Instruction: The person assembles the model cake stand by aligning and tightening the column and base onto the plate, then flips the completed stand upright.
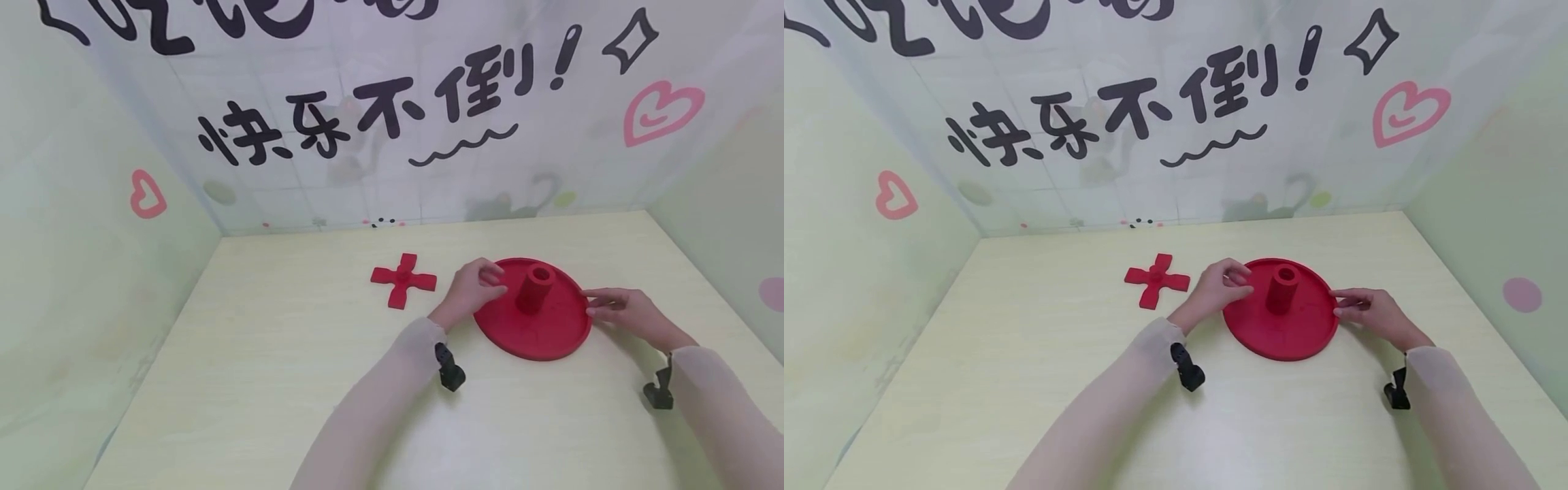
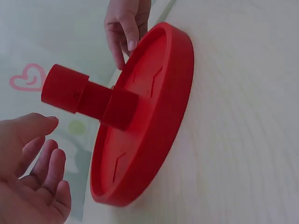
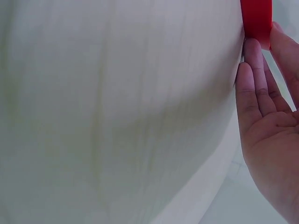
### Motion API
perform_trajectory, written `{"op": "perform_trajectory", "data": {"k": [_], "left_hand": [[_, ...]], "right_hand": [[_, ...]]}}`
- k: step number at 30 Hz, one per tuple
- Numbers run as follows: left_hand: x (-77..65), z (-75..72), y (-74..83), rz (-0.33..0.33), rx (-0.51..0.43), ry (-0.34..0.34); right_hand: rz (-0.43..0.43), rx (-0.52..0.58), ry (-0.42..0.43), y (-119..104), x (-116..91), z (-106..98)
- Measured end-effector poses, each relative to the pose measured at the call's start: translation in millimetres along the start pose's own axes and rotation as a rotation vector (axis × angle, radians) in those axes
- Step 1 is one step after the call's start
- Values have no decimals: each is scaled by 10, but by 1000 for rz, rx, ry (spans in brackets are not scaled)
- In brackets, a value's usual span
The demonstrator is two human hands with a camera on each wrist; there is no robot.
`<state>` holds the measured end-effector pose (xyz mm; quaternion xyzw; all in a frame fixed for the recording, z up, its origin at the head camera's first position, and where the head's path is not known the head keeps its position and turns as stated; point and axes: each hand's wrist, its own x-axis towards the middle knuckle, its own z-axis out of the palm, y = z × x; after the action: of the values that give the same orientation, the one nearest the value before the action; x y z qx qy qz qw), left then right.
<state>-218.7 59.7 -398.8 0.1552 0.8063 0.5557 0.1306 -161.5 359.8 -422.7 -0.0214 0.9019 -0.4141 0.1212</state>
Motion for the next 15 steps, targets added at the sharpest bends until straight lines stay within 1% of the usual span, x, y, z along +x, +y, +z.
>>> {"op": "perform_trajectory", "data": {"k": [6, 10, 15], "left_hand": [[-68, -349, -160, -88, 60, 28], [-126, -584, -264, -134, 104, 69], [-214, -821, -390, -167, 127, 119]], "right_hand": [[-1, -2, -4, 4, -3, 5], [-6, -7, -5, 7, 8, 8], [-12, -10, -6, 10, -1, 0]]}}
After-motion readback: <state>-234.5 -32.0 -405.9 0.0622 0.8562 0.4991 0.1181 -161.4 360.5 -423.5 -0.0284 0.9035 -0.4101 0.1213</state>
